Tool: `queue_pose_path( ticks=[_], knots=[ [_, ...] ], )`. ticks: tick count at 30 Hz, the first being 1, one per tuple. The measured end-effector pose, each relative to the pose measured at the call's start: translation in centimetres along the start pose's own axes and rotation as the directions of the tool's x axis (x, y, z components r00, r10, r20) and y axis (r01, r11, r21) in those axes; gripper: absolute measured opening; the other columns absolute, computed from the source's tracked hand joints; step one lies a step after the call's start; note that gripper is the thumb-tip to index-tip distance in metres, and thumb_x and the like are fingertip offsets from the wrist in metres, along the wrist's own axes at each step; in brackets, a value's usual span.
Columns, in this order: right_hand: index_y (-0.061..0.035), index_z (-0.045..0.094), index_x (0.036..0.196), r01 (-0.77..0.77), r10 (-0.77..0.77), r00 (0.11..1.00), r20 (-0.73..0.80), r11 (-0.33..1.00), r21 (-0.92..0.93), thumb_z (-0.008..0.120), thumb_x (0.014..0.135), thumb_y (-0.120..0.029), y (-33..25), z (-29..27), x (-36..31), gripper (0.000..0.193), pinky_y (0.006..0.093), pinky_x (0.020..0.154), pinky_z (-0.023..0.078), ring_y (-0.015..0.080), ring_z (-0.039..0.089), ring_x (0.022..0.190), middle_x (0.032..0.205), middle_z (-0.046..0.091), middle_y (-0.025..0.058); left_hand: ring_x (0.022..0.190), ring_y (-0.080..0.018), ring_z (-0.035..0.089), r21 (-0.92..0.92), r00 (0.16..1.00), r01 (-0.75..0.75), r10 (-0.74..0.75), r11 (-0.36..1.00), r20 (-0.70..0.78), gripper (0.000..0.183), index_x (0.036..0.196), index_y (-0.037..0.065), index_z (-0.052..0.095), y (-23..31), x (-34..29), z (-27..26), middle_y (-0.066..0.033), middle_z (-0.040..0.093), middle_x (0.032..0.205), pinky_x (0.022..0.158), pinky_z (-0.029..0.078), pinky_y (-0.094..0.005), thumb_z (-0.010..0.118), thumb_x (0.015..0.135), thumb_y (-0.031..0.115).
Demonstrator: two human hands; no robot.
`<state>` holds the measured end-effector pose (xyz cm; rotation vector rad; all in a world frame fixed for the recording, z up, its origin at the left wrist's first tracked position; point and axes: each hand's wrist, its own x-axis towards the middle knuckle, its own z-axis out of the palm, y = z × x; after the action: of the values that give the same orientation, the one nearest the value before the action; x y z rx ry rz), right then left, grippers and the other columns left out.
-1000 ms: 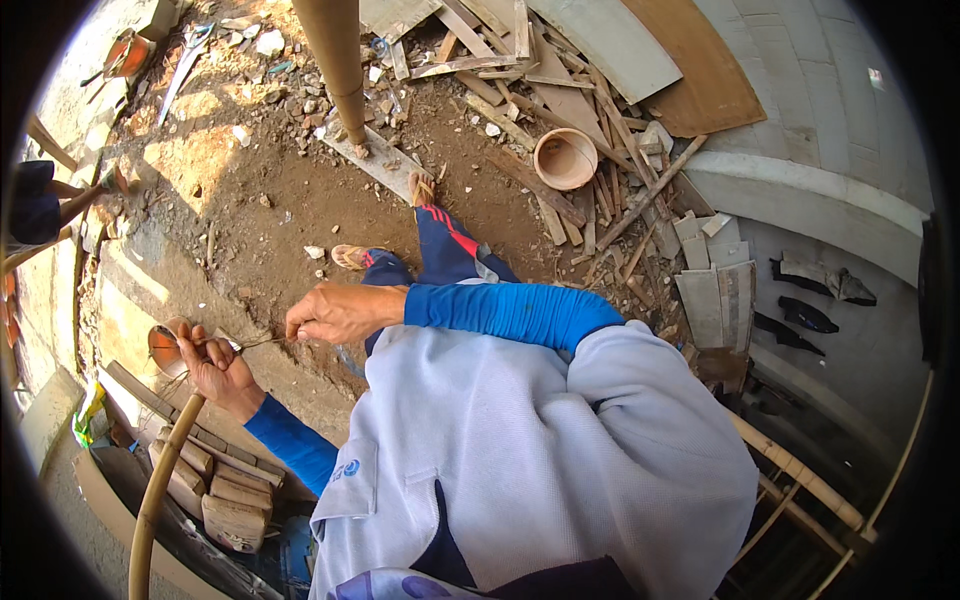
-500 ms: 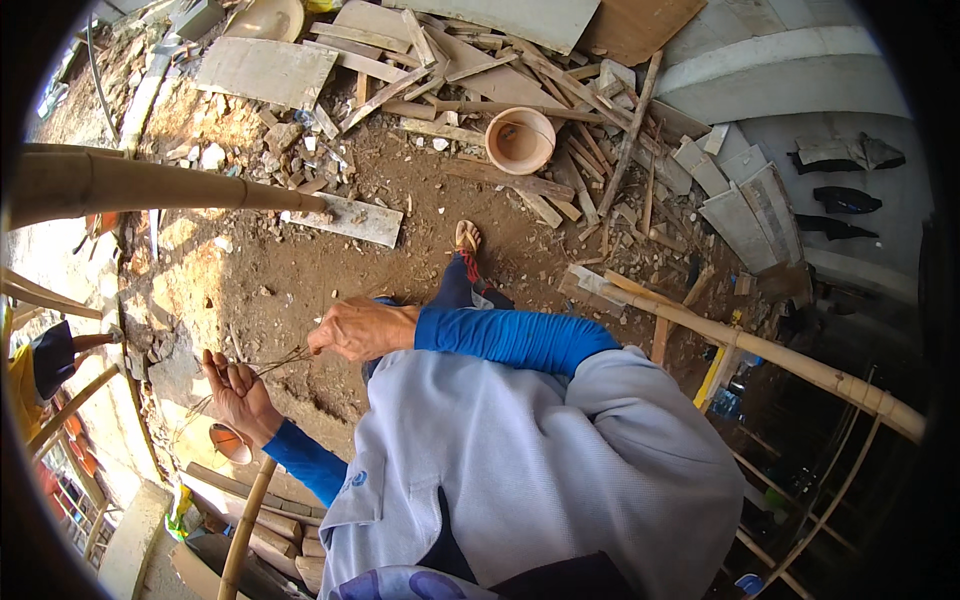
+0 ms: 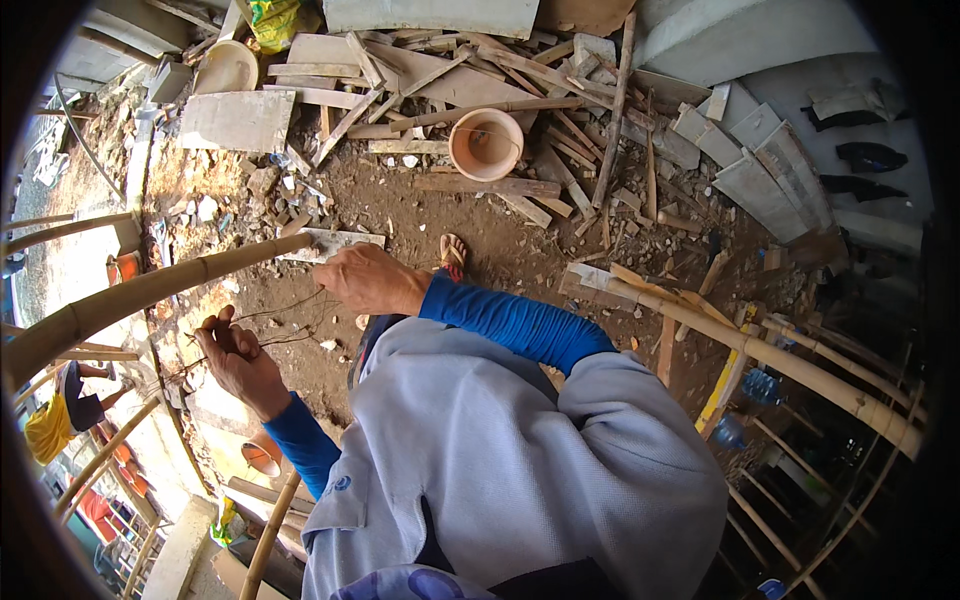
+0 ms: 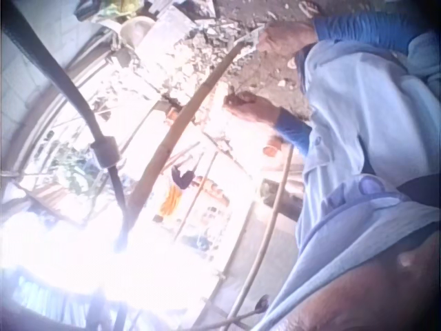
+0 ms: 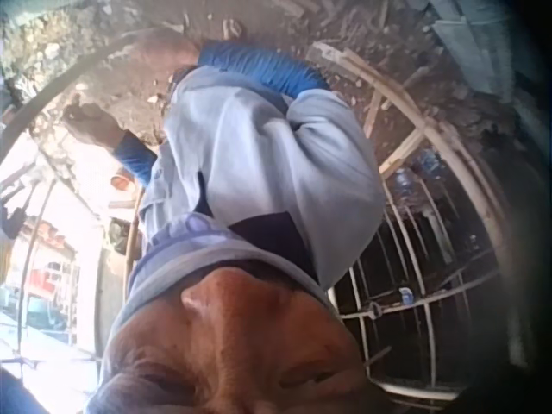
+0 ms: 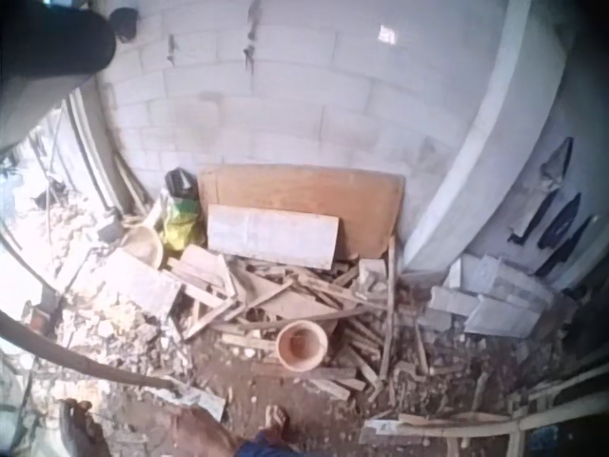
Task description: The person sorts through construction debris, picking up small pieces of wood and wire, and moving them into buckets. They also use a crowbar to pry apart wooden pieces and a hammer to break materials.
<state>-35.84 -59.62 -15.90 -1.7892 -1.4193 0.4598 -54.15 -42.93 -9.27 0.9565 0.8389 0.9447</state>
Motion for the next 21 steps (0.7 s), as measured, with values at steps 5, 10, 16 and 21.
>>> queue_pose_path(
  ticks=[5,10,16,21],
  knots=[
    [-0.0038,0.059,0.087,-0.168,0.152,0.982,0.113,0.976,0.142,0.06,0.088,-0.013,0.2,-1.5,-0.2,0.009,0.0462,0.063,0.054,0.0362,0.069,0.07,0.071,0.065,0.0195,0.057,-0.0093,0.042,-0.198,0.966,0.198,-0.157,0.96,0.204,0.033,0.12,0.003,0.06,0.6,0.9,-2.3,-0.0132,0.069,0.102,0.049,0.034,-0.0224,0.042,0.111,0.029],
    [-0.0058,0.063,0.092,-0.037,0.023,0.994,0.108,0.99,0.137,0.058,0.088,-0.015,1.2,1.2,0.5,0.011,0.0472,0.058,0.054,0.0342,0.067,0.064,0.07,0.063,0.0176,0.063,-0.0089,0.049,-0.135,0.994,0.105,-0.103,0.985,0.025,0.031,0.117,0.005,0.06,0.7,-2.4,-3.5,-0.0122,0.069,0.101,0.049,0.038,-0.0205,0.043,0.111,0.03],
    [-0.0026,0.063,0.105,0.243,-0.259,0.929,0.265,0.966,0.09,0.065,0.084,-0.017,-4.4,3.4,4.1,0.025,0.044,0.087,0.053,0.0325,0.064,0.1,0.105,0.062,0.0173,0.071,-0.0088,0.055,-0.155,0.948,0.022,-0.069,0.988,-0.31,0.025,0.104,0.012,0.06,2.0,-5.5,-10.0,-0.0098,0.071,0.104,0.048,0.039,-0.019,0.046,0.11,0.032],
    [-0.0006,0.048,0.144,0.281,-0.345,0.826,0.445,0.937,0.206,0.067,0.087,-0.022,-14.4,8.6,7.0,0.063,0.0451,0.108,0.043,0.0378,0.054,0.125,0.138,0.054,0.0236,0.062,-0.0068,0.054,-0.272,0.869,-0.043,-0.098,0.961,-0.485,0.027,0.099,0.01,0.062,2.8,-6.0,-13.0,-0.0107,0.074,0.095,0.047,0.039,-0.0195,0.046,0.109,0.029]
  ],
)
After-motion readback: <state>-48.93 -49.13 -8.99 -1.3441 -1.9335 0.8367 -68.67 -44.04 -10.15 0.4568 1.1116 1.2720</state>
